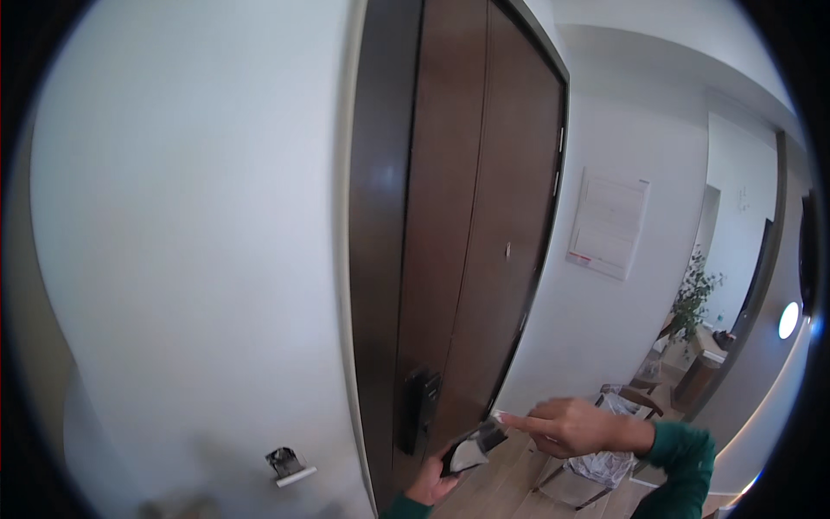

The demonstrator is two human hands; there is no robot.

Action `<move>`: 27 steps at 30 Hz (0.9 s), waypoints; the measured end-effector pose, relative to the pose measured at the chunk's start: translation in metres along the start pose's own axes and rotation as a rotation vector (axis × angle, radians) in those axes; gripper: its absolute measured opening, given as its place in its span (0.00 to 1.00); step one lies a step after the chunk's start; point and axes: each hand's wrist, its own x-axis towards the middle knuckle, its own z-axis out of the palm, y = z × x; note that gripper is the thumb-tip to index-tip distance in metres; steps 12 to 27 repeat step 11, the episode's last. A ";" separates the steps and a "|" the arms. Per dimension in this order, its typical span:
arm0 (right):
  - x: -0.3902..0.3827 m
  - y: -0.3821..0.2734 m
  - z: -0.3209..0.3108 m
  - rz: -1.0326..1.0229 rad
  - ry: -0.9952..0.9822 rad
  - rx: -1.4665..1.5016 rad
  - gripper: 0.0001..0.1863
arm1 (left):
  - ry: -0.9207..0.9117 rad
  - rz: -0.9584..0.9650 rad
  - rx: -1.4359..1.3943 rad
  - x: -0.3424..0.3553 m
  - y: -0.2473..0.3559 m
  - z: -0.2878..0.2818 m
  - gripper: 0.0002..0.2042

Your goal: The person prepares joint compound on a hawk using a putty knife, then applies it to a wall seam next to a door frame.

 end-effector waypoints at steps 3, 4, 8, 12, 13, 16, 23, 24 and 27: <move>-0.067 0.015 0.096 0.183 0.082 0.246 0.43 | 0.083 -0.041 0.120 -0.015 -0.022 0.061 0.15; -0.082 0.029 0.105 0.220 0.108 0.344 0.43 | 0.077 -0.062 0.149 -0.007 -0.030 0.088 0.15; -0.131 0.033 0.162 0.305 0.145 0.512 0.44 | 0.129 -0.140 0.134 0.024 -0.079 0.087 0.15; -0.162 0.037 0.174 0.378 0.104 0.691 0.47 | 0.069 -0.184 0.077 0.030 -0.110 0.073 0.17; -0.162 0.037 0.174 0.378 0.104 0.691 0.47 | 0.069 -0.184 0.077 0.030 -0.110 0.073 0.17; -0.162 0.037 0.174 0.378 0.104 0.691 0.47 | 0.069 -0.184 0.077 0.030 -0.110 0.073 0.17; -0.162 0.037 0.174 0.378 0.104 0.691 0.47 | 0.069 -0.184 0.077 0.030 -0.110 0.073 0.17; -0.162 0.037 0.174 0.378 0.104 0.691 0.47 | 0.069 -0.184 0.077 0.030 -0.110 0.073 0.17; -0.162 0.037 0.174 0.378 0.104 0.691 0.47 | 0.069 -0.184 0.077 0.030 -0.110 0.073 0.17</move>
